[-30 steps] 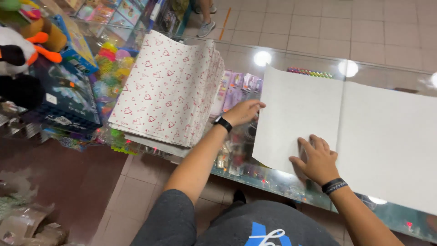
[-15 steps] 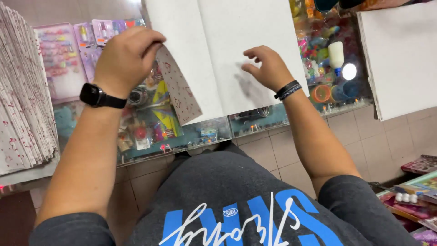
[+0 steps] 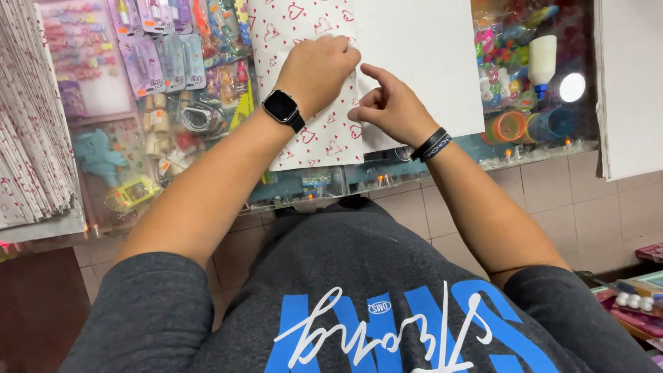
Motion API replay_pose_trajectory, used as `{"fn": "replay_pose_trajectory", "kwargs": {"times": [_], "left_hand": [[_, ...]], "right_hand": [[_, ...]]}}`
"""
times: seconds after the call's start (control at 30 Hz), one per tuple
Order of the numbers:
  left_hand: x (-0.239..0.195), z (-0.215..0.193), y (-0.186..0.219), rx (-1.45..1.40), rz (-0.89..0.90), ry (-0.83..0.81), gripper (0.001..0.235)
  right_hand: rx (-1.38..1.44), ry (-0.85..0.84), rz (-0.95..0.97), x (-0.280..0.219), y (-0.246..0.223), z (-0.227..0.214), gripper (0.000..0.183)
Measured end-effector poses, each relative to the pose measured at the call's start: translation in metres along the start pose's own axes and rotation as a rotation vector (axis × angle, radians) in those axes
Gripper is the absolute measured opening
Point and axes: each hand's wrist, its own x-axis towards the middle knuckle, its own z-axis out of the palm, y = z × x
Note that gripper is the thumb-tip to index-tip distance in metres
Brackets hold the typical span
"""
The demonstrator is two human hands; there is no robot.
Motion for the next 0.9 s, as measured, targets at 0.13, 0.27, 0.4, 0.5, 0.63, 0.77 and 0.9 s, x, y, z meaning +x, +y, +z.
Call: {"fn": "replay_pose_trajectory", "kwargs": {"times": [0.13, 0.27, 0.4, 0.5, 0.63, 0.77, 0.9], "left_hand": [[-0.001, 0.004, 0.006, 0.039, -0.045, 0.038, 0.021], [-0.021, -0.019, 0.021, 0.064, 0.010, 0.034, 0.039], [-0.058, -0.020, 0.037, -0.230, 0.252, 0.034, 0.020], [-0.074, -0.014, 0.041, -0.241, 0.408, 0.039, 0.009], [-0.082, -0.003, 0.044, -0.263, 0.491, 0.035, 0.017], [-0.086, 0.004, 0.046, -0.234, 0.529, 0.013, 0.027], [-0.087, 0.008, 0.046, -0.249, 0.548, 0.027, 0.030]], "right_hand": [[-0.038, -0.006, -0.006, 0.015, 0.018, 0.000, 0.075], [-0.161, 0.053, -0.020, 0.021, 0.031, 0.001, 0.063], [-0.220, 0.058, -0.053, 0.025, 0.046, 0.003, 0.066], [-0.221, 0.069, -0.075, 0.024, 0.046, 0.004, 0.064], [-0.244, 0.068, -0.081, 0.022, 0.042, 0.004, 0.064], [-0.247, 0.079, -0.097, 0.023, 0.049, 0.006, 0.062], [-0.273, 0.081, -0.121, 0.024, 0.054, 0.005, 0.061]]}}
